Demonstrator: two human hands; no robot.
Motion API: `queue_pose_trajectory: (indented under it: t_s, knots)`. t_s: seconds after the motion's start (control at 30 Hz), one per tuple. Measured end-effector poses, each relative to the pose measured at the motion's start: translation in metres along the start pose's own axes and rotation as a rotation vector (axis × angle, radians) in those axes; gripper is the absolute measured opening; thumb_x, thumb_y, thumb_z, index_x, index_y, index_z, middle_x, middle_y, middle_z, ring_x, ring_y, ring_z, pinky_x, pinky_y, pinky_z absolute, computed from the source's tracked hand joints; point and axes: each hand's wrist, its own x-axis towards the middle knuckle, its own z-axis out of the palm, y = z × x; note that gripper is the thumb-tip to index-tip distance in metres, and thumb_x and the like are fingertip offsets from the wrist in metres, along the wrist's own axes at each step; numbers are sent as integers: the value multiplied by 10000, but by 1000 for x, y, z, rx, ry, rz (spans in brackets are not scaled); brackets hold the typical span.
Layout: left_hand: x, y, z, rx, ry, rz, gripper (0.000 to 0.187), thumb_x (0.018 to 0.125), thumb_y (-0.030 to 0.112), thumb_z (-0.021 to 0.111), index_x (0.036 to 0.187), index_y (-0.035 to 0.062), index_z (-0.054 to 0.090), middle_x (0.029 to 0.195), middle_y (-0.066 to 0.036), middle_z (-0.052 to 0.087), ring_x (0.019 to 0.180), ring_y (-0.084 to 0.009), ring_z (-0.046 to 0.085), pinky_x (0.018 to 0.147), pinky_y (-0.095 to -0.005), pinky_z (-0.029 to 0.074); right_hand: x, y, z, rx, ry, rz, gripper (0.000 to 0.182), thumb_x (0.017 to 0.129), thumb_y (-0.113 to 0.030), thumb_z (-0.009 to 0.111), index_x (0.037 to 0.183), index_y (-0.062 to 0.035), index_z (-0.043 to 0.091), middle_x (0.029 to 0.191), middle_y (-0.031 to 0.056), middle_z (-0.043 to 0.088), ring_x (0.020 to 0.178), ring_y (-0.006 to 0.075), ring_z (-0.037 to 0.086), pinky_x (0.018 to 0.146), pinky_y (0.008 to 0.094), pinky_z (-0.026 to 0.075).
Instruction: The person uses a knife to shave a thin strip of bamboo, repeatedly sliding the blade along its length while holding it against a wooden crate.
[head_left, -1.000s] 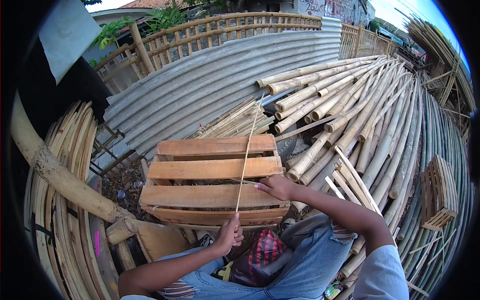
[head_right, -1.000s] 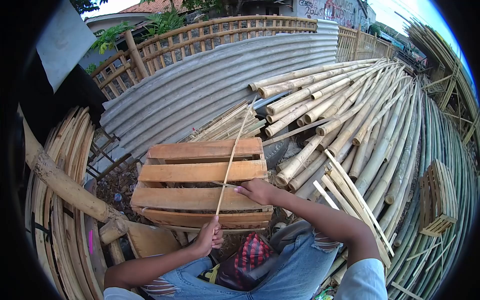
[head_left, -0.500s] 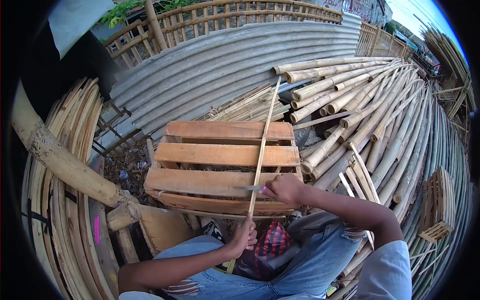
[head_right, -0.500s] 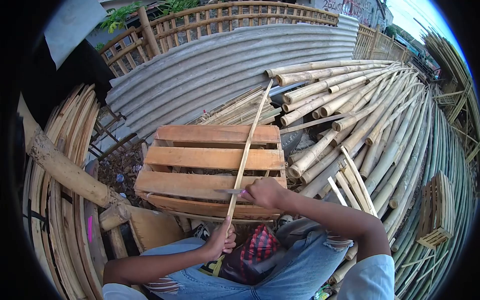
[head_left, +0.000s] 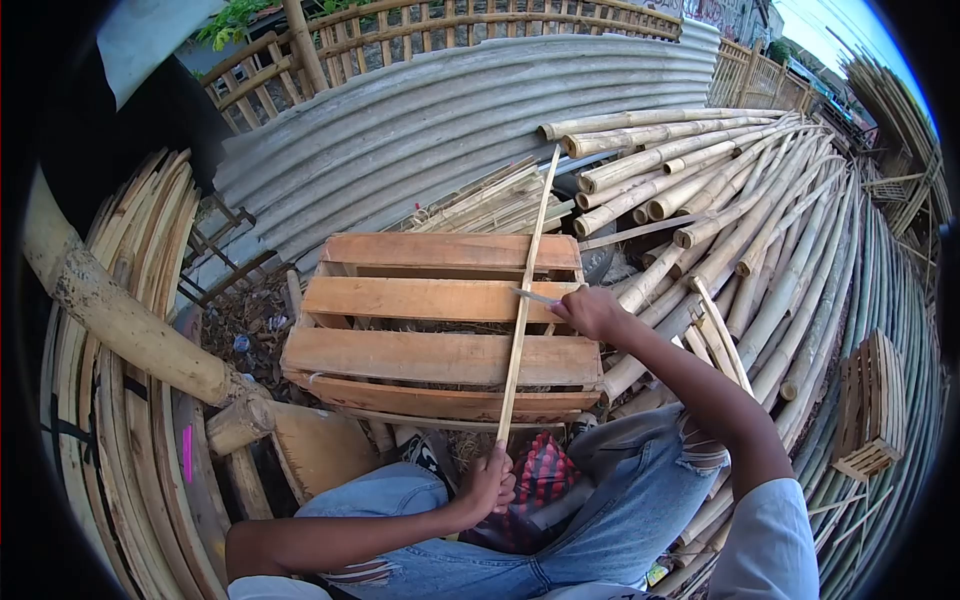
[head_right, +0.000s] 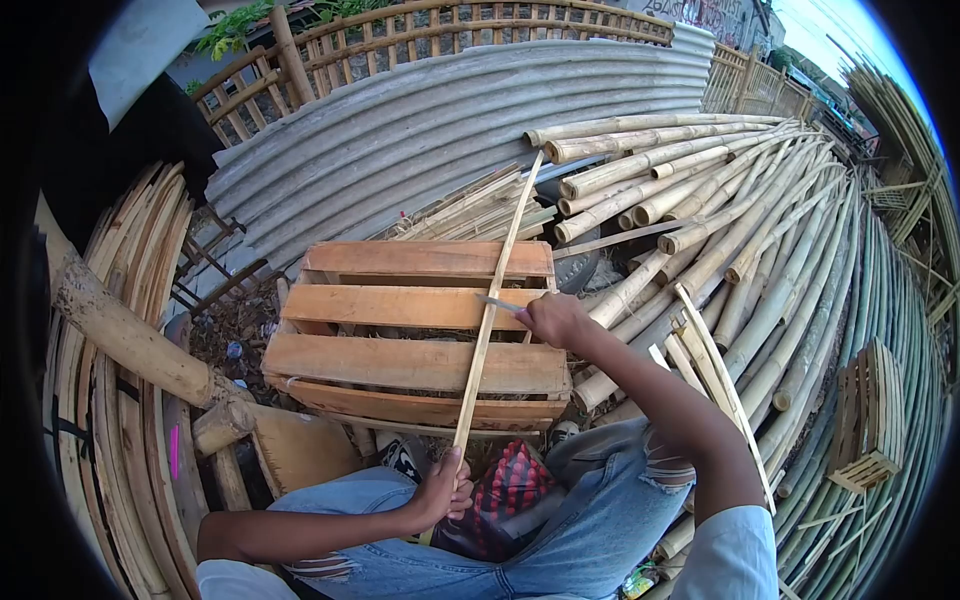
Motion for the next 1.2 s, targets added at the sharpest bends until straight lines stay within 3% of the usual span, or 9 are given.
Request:
queue_pose_trajectory:
  t_s: [0.07, 0.33, 0.4, 0.57, 0.7, 0.77, 0.87, 1.03, 1.2]
  knots:
    - [-3, 8, 4, -4, -35, -3, 476, 919, 570, 262, 734, 136, 322, 512, 37, 236, 387, -70, 222, 357, -220, 209, 0, 12, -2, -40, 48, 69, 582, 914, -464, 363, 636, -5, 589, 630, 212, 581, 651, 388, 584, 626, 457, 474]
    - [-10, 17, 1, 6, 1, -9, 461, 938, 517, 276, 691, 132, 331, 494, 38, 257, 378, -73, 262, 338, -236, 225, -36, -37, 1, 44, -139, -238, 576, 913, -493, 344, 756, -26, 642, 672, 218, 594, 705, 396, 585, 686, 463, 468]
    - [-6, 9, 3, 274, 114, 144, 456, 942, 501, 279, 692, 124, 337, 490, 40, 272, 371, -75, 274, 328, -247, 242, -15, -10, 1, 76, -132, -144, 576, 913, -494, 344, 760, -26, 642, 685, 222, 598, 712, 397, 586, 688, 466, 468]
    - [8, 21, -9, 354, 137, 187, 430, 951, 483, 267, 707, 133, 317, 509, 44, 244, 380, -63, 256, 354, -245, 241, -13, -23, 17, 70, -61, -35, 572, 910, -498, 343, 781, -32, 650, 693, 212, 611, 711, 407, 592, 685, 464, 474]
    - [-6, 23, -1, 270, 120, 133, 440, 949, 494, 271, 701, 132, 309, 511, 43, 238, 380, -64, 253, 353, -242, 237, -30, -39, 8, -55, -73, -217, 570, 909, -497, 345, 776, -35, 651, 682, 207, 609, 694, 398, 597, 665, 471, 476]
    - [-12, 15, 4, 300, 106, 154, 444, 950, 494, 270, 698, 131, 305, 510, 42, 239, 379, -64, 253, 354, -238, 237, -10, -10, -5, -81, -26, 71, 575, 909, -495, 349, 704, -45, 642, 650, 198, 598, 660, 370, 602, 622, 472, 474]
    - [-17, 25, 7, 246, 52, 105, 446, 951, 497, 256, 700, 132, 307, 515, 42, 241, 385, -64, 247, 359, -236, 240, -5, 14, -5, -107, 32, 157, 587, 912, -488, 354, 680, -24, 628, 654, 215, 591, 687, 373, 599, 639, 460, 472]
    - [-17, 39, -5, 177, -15, 51, 450, 944, 518, 256, 718, 134, 316, 521, 45, 240, 394, -58, 232, 363, -228, 227, -35, -30, 6, 126, -90, -213, 571, 921, -470, 356, 742, -1, 628, 676, 248, 580, 703, 399, 581, 680, 471, 456]
    - [-13, 53, -10, 37, -95, 38, 450, 932, 550, 258, 743, 147, 325, 517, 66, 217, 400, -43, 198, 372, -205, 191, -8, -13, 1, 119, -39, -246, 549, 920, -461, 359, 732, -16, 620, 657, 235, 578, 688, 404, 573, 672, 475, 453]
